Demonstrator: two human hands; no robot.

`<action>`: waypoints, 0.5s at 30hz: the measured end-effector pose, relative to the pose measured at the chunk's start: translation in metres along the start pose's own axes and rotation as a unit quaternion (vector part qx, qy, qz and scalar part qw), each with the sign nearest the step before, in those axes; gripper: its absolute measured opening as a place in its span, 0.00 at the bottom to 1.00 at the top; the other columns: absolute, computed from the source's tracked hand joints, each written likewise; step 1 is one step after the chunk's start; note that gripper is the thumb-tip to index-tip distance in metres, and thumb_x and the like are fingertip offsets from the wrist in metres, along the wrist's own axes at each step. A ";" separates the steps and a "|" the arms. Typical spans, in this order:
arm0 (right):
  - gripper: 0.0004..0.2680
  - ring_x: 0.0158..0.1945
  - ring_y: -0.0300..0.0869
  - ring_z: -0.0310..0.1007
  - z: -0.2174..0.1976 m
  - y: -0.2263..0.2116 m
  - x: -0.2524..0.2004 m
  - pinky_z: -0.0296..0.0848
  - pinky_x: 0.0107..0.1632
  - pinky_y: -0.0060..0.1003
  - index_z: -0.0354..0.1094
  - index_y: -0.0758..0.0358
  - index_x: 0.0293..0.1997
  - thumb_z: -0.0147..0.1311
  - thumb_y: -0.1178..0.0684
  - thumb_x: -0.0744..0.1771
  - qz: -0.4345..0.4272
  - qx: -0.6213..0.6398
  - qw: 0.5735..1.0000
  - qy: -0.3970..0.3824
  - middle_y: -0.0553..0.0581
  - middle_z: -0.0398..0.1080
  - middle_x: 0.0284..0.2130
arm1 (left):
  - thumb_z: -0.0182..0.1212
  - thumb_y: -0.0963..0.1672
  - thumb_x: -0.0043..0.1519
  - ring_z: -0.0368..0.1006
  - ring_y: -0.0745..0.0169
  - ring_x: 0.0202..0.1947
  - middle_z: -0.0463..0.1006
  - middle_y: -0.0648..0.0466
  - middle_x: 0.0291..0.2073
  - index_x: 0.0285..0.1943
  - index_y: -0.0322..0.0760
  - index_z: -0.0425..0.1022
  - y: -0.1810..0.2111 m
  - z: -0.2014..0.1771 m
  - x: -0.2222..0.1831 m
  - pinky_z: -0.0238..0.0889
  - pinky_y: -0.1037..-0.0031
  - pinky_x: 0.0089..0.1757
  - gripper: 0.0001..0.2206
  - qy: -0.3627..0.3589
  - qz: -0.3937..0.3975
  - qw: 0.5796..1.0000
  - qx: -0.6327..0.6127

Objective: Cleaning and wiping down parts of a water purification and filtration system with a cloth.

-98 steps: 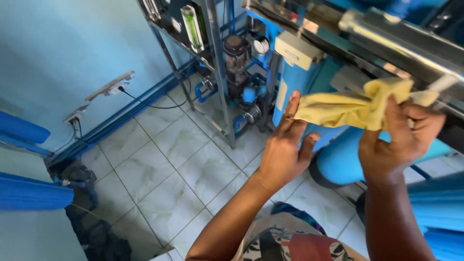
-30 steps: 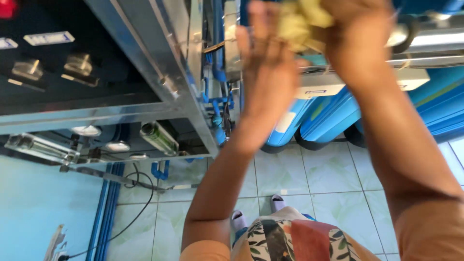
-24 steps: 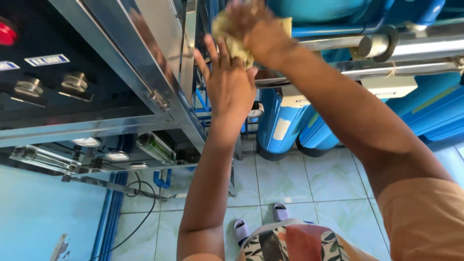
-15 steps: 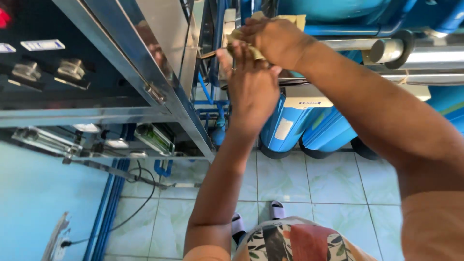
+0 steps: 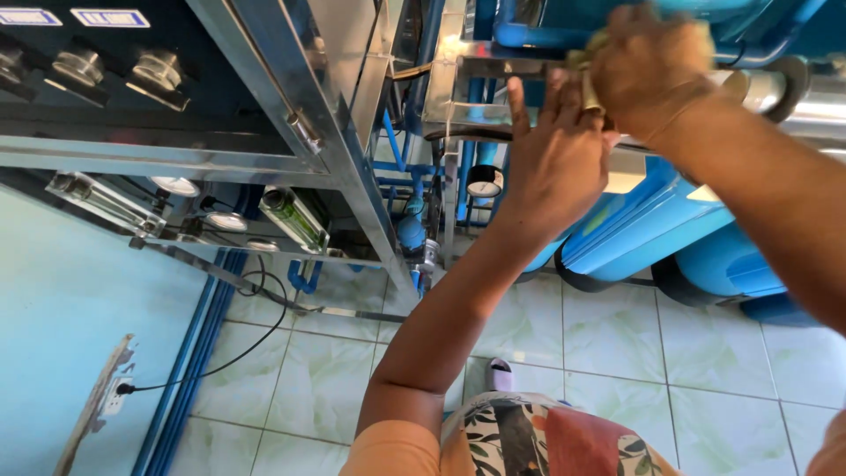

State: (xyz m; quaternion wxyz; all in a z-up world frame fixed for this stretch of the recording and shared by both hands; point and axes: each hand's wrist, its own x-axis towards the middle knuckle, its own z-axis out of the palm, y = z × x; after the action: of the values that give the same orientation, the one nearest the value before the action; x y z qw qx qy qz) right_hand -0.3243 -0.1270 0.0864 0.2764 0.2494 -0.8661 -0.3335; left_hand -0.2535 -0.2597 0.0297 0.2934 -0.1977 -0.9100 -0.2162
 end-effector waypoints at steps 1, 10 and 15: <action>0.11 0.57 0.44 0.71 -0.008 0.003 -0.003 0.74 0.45 0.40 0.80 0.47 0.43 0.60 0.41 0.62 0.005 -0.031 0.997 -0.071 0.52 0.74 0.50 | 0.52 0.48 0.65 0.54 0.41 0.74 0.66 0.37 0.68 0.65 0.26 0.72 0.001 0.000 -0.003 0.24 0.33 0.70 0.24 0.020 0.009 1.000 -0.019; 0.09 0.46 0.50 0.78 -0.045 -0.008 0.035 0.75 0.42 0.50 0.78 0.51 0.49 0.56 0.44 0.68 0.082 0.173 0.977 -0.091 0.56 0.78 0.38 | 0.54 0.46 0.66 0.46 0.36 0.78 0.51 0.34 0.76 0.55 0.28 0.75 -0.036 -0.043 -0.051 0.24 0.34 0.71 0.16 0.091 -0.013 0.994 -0.054; 0.12 0.46 0.57 0.77 -0.041 -0.077 0.071 0.75 0.46 0.50 0.75 0.58 0.55 0.56 0.48 0.68 -0.021 0.406 0.913 0.009 0.63 0.77 0.44 | 0.55 0.47 0.69 0.42 0.32 0.80 0.46 0.34 0.78 0.67 0.22 0.66 -0.058 -0.058 -0.079 0.31 0.40 0.74 0.23 0.154 -0.059 0.985 -0.055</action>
State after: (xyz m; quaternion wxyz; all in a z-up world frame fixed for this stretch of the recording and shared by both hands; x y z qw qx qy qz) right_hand -0.3306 -0.2391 0.0792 0.1516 0.3611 -0.9191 0.0437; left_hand -0.1963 -0.3560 0.0071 0.4052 -0.1242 -0.8508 -0.3108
